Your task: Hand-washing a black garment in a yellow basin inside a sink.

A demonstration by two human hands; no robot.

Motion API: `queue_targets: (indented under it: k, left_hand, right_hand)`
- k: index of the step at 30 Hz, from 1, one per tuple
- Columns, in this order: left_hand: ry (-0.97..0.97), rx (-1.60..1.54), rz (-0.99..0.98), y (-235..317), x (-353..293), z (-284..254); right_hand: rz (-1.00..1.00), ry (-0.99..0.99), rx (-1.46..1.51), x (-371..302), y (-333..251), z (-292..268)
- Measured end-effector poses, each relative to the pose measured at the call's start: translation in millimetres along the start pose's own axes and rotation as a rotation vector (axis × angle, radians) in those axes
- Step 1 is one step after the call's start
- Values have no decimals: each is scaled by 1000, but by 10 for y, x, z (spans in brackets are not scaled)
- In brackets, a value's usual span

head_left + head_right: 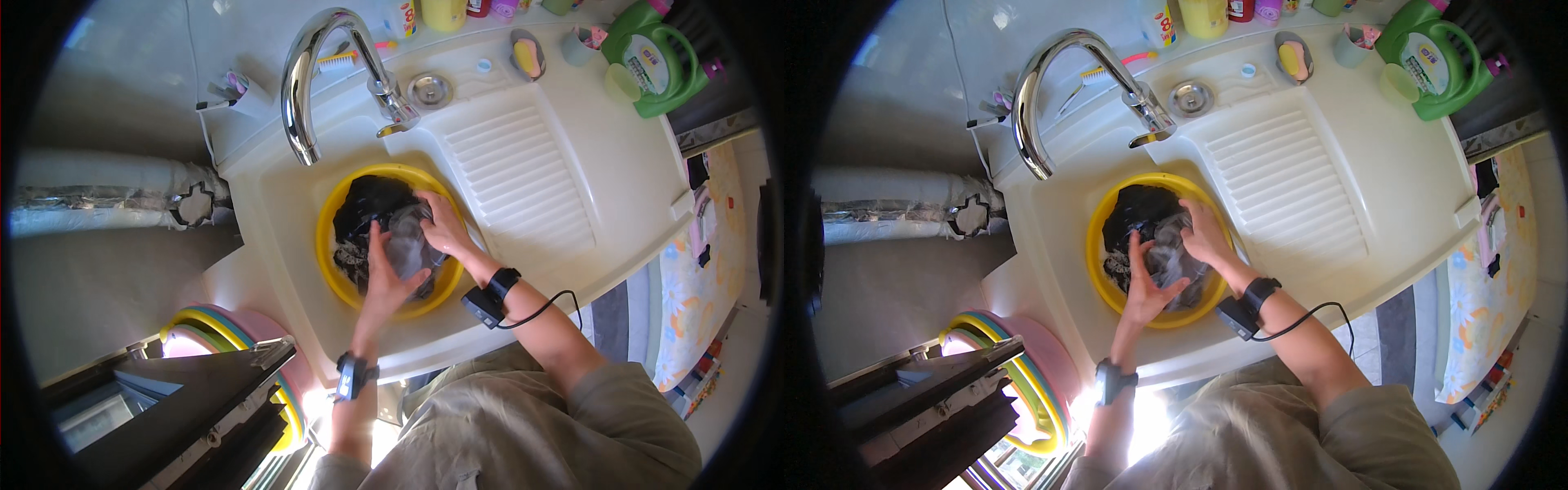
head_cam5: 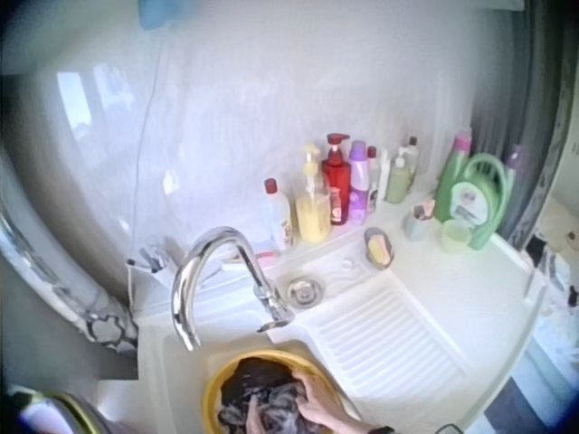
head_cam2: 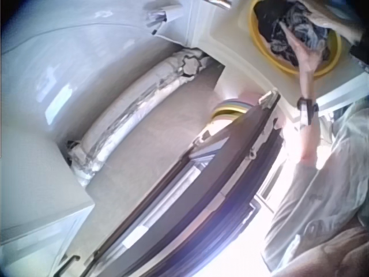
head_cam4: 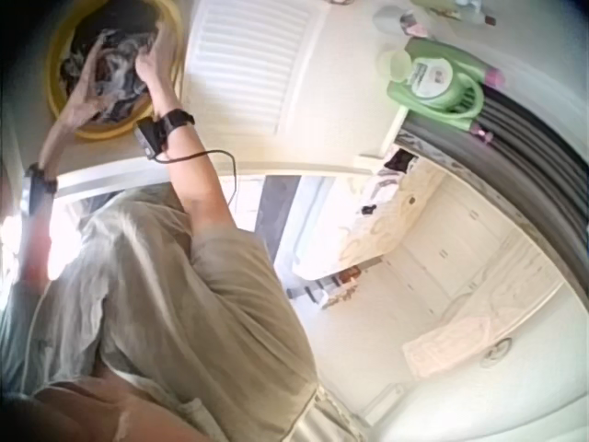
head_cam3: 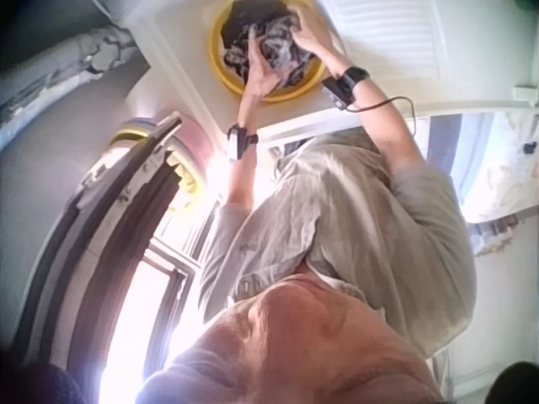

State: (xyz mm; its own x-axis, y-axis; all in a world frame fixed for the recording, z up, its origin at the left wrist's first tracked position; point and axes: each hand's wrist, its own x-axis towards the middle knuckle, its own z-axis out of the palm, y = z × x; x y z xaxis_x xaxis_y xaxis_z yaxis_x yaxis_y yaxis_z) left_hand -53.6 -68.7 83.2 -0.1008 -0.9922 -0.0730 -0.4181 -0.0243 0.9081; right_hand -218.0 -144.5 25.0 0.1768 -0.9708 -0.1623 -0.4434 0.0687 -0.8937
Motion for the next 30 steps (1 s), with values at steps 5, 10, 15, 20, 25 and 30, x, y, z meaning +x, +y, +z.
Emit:
queue_targets:
  k: [5, 10, 15, 20, 25, 30]
  left_hand:
    - [-250, 610, -226, -699, -196, 275]
    - [-444, 534, -357, -567, -316, 413]
    - [-368, 557, -481, -804, -366, 545]
    - [-333, 1264, -167, -1905, -878, 561]
    - [-561, 773, -593, -1174, -147, 640]
    - [-567, 758, -384, -1559, -409, 471]
  right_hand:
    - [102, -39, -290, -224, -267, 324]
    - [53, -73, -584, -379, 112, 638]
    - [-51, -51, -660, -210, 418, 751]
    - [74, -395, -659, 292, 303, 1067]
    - [49, -476, -551, 550, 56, 546]
    - [-195, -331, -659, -346, -314, 676]
